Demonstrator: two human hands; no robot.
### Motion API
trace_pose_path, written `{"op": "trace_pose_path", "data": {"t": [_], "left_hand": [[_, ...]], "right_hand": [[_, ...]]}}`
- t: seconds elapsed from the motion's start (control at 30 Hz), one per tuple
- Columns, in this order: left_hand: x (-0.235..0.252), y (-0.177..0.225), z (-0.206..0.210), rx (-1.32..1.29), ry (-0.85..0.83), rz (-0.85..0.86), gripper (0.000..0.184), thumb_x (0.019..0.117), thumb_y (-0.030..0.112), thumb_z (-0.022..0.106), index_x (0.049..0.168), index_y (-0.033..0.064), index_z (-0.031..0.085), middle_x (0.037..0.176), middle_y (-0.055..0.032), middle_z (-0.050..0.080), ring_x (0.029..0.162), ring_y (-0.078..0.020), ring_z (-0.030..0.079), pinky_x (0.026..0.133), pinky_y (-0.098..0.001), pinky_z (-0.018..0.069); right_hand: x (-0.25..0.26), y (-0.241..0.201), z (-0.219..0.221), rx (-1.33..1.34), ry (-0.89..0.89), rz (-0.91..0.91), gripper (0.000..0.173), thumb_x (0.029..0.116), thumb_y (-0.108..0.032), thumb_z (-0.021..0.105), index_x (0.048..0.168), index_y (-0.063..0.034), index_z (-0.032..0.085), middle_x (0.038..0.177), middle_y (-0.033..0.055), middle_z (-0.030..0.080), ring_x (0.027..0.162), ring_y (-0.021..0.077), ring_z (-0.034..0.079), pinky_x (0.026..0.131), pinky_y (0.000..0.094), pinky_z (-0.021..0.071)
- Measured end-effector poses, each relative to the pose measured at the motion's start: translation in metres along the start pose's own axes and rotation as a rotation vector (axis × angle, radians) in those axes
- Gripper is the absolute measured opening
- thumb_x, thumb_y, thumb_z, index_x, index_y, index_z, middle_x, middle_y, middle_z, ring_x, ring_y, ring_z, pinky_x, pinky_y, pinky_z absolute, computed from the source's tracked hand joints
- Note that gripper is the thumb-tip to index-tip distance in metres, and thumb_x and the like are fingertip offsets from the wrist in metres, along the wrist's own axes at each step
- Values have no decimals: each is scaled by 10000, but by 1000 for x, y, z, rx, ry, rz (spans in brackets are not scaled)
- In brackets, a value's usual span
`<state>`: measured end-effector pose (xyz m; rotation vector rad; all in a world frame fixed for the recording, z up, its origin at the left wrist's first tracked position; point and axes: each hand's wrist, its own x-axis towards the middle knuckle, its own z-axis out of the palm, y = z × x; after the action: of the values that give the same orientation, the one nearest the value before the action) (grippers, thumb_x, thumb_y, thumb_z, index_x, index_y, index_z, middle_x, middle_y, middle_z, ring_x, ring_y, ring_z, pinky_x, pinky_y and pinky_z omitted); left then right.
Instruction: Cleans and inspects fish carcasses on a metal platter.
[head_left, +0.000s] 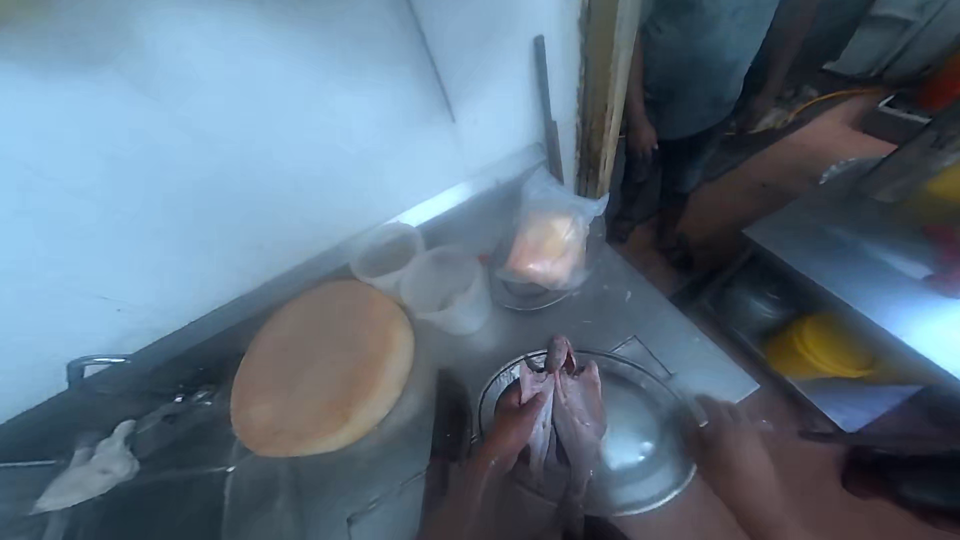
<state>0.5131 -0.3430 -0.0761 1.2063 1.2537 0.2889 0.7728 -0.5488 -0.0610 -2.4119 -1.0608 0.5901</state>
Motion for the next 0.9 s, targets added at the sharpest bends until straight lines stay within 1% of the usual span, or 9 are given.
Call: {"op": "trace_pose_path", "data": {"t": [0.07, 0.23, 0.43, 0.57, 0.67, 0.73, 0.77, 0.83, 0.9], "left_hand": [[5, 0, -1, -33, -11, -5, 496, 980, 335, 689, 1372, 49, 587, 1239, -111, 697, 1118, -192, 686, 977, -403, 584], [11, 1, -8, -166, -37, -95, 493, 989, 311, 681, 1373, 24, 566, 1195, -139, 709, 1068, -230, 706, 934, -420, 601], [15, 4, -19, -367, -104, -182, 434, 1020, 216, 630, 1383, 4, 524, 1154, -181, 703, 1036, -261, 706, 921, -440, 597], [18, -3, -28, -381, -175, -139, 432, 1003, 208, 655, 1368, 1, 551, 1183, -181, 699, 1075, -266, 698, 964, -450, 582], [22, -1, -42, -212, -254, -52, 363, 1001, 250, 668, 1267, 5, 642, 1136, -151, 724, 1041, -245, 711, 956, -443, 589], [23, 9, -55, 22, -323, 62, 292, 1002, 303, 667, 1149, 56, 719, 1037, -70, 747, 963, -165, 717, 901, -383, 600], [23, 16, -61, 150, -359, 129, 255, 1007, 312, 657, 1104, 90, 737, 998, -17, 744, 933, -105, 704, 877, -333, 592], [24, 27, -66, 341, -423, 297, 207, 1006, 293, 662, 1056, 116, 758, 992, 39, 739, 933, -24, 678, 877, -256, 573], [29, 29, -63, 460, -497, 451, 191, 1013, 238, 645, 1093, 96, 744, 1059, 24, 717, 987, -10, 656, 915, -237, 554]], "right_hand": [[5, -36, 4, -2, 48, -132, 362, 1021, -252, 601, 1299, -28, 661, 1230, 207, 668, 1140, 376, 660, 974, 567, 552], [34, -88, 51, 141, -323, -27, 589, 967, -427, 656, 1444, -93, 570, 1310, 168, 660, 1214, 350, 631, 1051, 569, 501], [49, -102, 85, 437, -367, 113, 889, 809, -416, 855, 1527, -179, 388, 1106, 141, 710, 971, 292, 713, 878, 540, 590], [46, -97, 103, 655, -299, 59, 1132, 720, -335, 934, 1606, -171, 249, 1333, 126, 628, 1147, 211, 664, 987, 450, 579], [42, -98, 89, 494, -271, 12, 1096, 766, -305, 895, 1625, -274, 215, 1267, 101, 667, 1062, 208, 698, 929, 474, 604], [38, -98, 70, 277, -220, -128, 984, 843, -279, 823, 1636, -248, 241, 1094, 134, 718, 898, 274, 718, 815, 538, 603], [36, -94, 63, 199, -155, -256, 877, 875, -265, 785, 1617, -212, 320, 1033, 131, 731, 835, 283, 720, 762, 539, 606], [34, -74, 60, 92, 18, -562, 604, 955, -268, 682, 1523, -187, 492, 1074, 85, 730, 886, 228, 722, 795, 467, 623], [32, -56, 58, 37, 162, -778, 410, 1008, -227, 603, 1413, -160, 587, 1141, 62, 736, 1057, 201, 707, 957, 414, 581]]}}
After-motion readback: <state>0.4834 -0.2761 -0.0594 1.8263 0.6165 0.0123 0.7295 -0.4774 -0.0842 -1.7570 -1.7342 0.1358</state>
